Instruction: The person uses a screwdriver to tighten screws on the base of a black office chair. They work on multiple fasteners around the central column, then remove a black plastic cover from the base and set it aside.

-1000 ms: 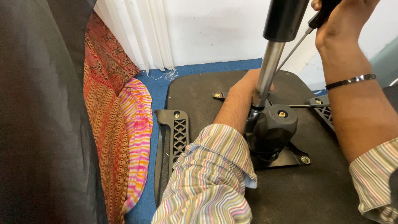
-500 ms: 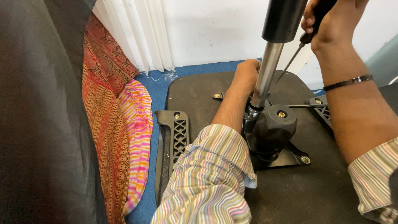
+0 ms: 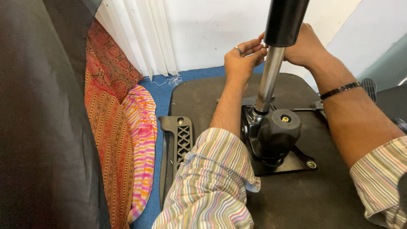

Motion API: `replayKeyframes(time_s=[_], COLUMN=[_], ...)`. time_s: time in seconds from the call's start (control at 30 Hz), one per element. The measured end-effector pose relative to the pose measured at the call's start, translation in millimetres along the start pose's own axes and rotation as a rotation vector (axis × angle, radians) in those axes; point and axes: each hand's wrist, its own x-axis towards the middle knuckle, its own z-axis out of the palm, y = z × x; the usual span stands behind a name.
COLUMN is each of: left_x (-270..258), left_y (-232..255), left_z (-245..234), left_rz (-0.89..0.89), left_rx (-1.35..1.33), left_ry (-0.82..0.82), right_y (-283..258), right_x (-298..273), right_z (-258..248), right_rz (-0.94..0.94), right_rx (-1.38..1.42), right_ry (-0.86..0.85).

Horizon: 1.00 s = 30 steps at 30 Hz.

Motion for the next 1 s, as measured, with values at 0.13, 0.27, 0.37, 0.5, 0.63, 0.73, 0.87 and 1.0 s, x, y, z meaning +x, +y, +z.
replayKeyframes(time_s=[0.13, 0.27, 0.37, 0.5, 0.63, 0.73, 0.87, 1.0], left_x=[1, -1, -3, -1, 1, 0, 6, 26], left_y=[2, 7, 8, 11, 12, 8, -16, -57], left_z=[1, 4, 8, 17, 25, 32, 45, 69], left_rz=[-0.016, -0.044, -0.026, 0.014, 0.052, 0.004, -0.066, -0.084], left_rx=[-0.227, -0.305, -0.378, -0.443, -0.441, -0.362, -0.281, -0.263], left_ry=[0.019, 0.019, -0.016, -0.067, -0.106, -0.113, -0.141, -0.199], right_y=[0, 8, 15, 16, 12, 8, 4, 16], right_x=[0, 2, 5, 7, 1, -8, -20, -28], right_z=[-3, -1, -3, -13, -22, -30, -47, -80], right_rz=[-0.198, -0.235, -0.355, -0.414, -0.457, -0.362, -0.289, -0.323], right_rx=[-0.225, -0.367, -0.442, -0.626, -0.523, -0.412, -0.434, -0.504], right_ry=[0.061, 0.08, 0.142, 0.23, 0.292, 0.304, 0.328, 0.377])
